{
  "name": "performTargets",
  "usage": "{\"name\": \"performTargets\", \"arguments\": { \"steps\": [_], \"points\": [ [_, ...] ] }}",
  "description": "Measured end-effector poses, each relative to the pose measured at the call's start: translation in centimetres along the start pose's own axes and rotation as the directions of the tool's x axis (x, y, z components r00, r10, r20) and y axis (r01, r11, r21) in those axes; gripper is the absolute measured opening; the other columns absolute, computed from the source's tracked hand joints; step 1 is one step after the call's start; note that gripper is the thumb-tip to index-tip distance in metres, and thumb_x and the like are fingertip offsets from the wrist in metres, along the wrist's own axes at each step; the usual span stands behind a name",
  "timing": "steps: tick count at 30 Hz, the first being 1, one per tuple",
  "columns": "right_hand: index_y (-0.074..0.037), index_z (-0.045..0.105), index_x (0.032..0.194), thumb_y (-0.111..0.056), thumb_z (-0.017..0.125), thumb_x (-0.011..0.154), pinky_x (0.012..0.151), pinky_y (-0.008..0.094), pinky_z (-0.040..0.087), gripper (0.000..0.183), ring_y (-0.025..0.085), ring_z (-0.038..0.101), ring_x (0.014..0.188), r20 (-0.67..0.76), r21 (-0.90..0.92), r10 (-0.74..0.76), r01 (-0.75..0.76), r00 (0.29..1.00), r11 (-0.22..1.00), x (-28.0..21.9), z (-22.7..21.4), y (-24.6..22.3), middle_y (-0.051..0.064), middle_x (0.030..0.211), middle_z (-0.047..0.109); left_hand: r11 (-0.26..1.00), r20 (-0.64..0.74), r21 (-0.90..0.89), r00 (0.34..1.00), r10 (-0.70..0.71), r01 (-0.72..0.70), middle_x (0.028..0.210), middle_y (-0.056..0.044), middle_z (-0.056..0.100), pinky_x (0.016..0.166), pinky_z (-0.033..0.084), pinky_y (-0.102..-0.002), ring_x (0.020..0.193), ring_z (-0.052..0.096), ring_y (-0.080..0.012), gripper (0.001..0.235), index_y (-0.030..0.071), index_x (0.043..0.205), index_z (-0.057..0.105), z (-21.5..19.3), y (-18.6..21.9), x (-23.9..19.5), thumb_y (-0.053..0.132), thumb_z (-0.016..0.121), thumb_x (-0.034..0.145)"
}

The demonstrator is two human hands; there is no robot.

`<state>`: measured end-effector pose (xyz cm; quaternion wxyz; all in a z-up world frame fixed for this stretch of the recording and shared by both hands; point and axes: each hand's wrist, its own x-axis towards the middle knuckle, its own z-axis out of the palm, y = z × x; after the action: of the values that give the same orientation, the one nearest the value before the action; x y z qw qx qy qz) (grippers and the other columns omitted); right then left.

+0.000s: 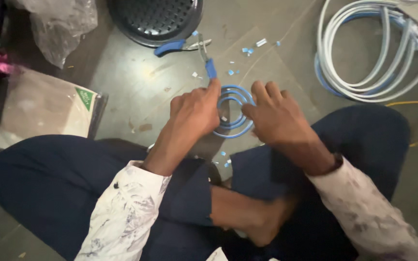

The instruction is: The person sits on the floor and uses wire strippers to remove the outer insulation from blue and white cables. They repeatedly cut the insulation, pull it off, and place the stripped pieces aside.

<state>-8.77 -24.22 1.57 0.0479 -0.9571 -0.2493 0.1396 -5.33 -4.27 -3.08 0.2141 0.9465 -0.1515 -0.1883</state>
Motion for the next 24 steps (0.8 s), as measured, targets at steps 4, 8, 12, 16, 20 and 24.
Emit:
{"name": "performTargets", "arguments": {
  "steps": [4,8,12,16,20,24],
  "points": [
    [-0.019,0.077,0.104,-0.020,0.080,0.069,0.085,0.042,0.050,0.035,0.026,0.059,0.110,0.106,-0.096,0.031,-0.020,0.994,0.995,0.6,1.3,-2.3,0.009,0.115,0.061,0.994,-0.045,-0.019,0.993,-0.112,0.111,0.096,-0.017,0.073,0.079,0.050,-0.056,0.092,0.070,-0.0410,0.031,0.008,0.112,0.058,-2.0,-1.0,1.3,0.025,0.069,0.089],
    [-0.023,0.078,0.104,-0.014,0.072,0.078,0.084,0.041,0.051,0.028,0.024,0.063,0.105,0.139,-0.086,-0.088,0.100,0.986,0.991,0.8,1.2,-2.9,0.006,0.111,0.064,0.975,-0.047,-0.037,0.974,-0.221,0.219,0.097,-0.017,0.073,0.081,0.051,-0.055,0.094,0.070,-0.0412,0.025,0.009,0.105,0.064,-4.4,-1.9,1.5,0.032,0.065,0.094],
    [-0.020,0.077,0.099,-0.014,0.072,0.075,0.083,0.043,0.053,0.026,0.026,0.068,0.102,0.181,0.021,-0.218,0.218,0.959,0.976,1.8,0.6,-2.8,0.006,0.106,0.069,0.942,0.034,0.057,0.942,-0.333,0.331,0.098,-0.020,0.073,0.083,0.050,-0.054,0.095,0.068,-0.0419,0.035,0.008,0.097,0.072,-6.3,-2.8,0.9,0.041,0.063,0.097],
    [-0.010,0.071,0.105,-0.017,0.071,0.085,0.075,0.041,0.053,0.021,0.027,0.069,0.087,0.098,0.614,-0.069,-0.006,0.993,0.789,2.0,-1.7,-0.4,0.009,0.099,0.073,0.846,0.407,-0.276,0.853,-0.327,0.456,0.085,-0.012,0.079,0.081,0.054,-0.041,0.081,0.074,-0.0262,0.052,0.003,0.088,0.076,-7.7,-3.3,0.2,0.046,0.052,0.103],
    [-0.005,0.068,0.106,-0.020,0.070,0.090,0.070,0.035,0.054,0.022,0.022,0.068,0.077,-0.036,0.754,-0.032,0.048,0.999,0.655,2.9,-3.4,-0.9,0.010,0.089,0.071,0.575,0.248,-0.798,0.968,0.044,0.179,0.083,-0.006,0.074,0.071,0.056,-0.032,0.076,0.067,-0.0134,0.043,-0.001,0.095,0.074,-6.5,-1.8,-0.3,0.038,0.057,0.101],
    [-0.005,0.066,0.108,-0.018,0.064,0.099,0.062,0.035,0.052,0.017,0.022,0.068,0.080,-0.148,0.778,0.118,0.042,0.982,0.627,3.3,-2.9,-1.9,0.011,0.096,0.069,0.473,-0.111,-0.871,0.991,0.074,-0.133,0.090,-0.004,0.076,0.079,0.056,-0.027,0.085,0.070,-0.0094,0.031,0.000,0.100,0.074,-6.3,-1.4,0.5,0.026,0.057,0.104]
  ]
}}
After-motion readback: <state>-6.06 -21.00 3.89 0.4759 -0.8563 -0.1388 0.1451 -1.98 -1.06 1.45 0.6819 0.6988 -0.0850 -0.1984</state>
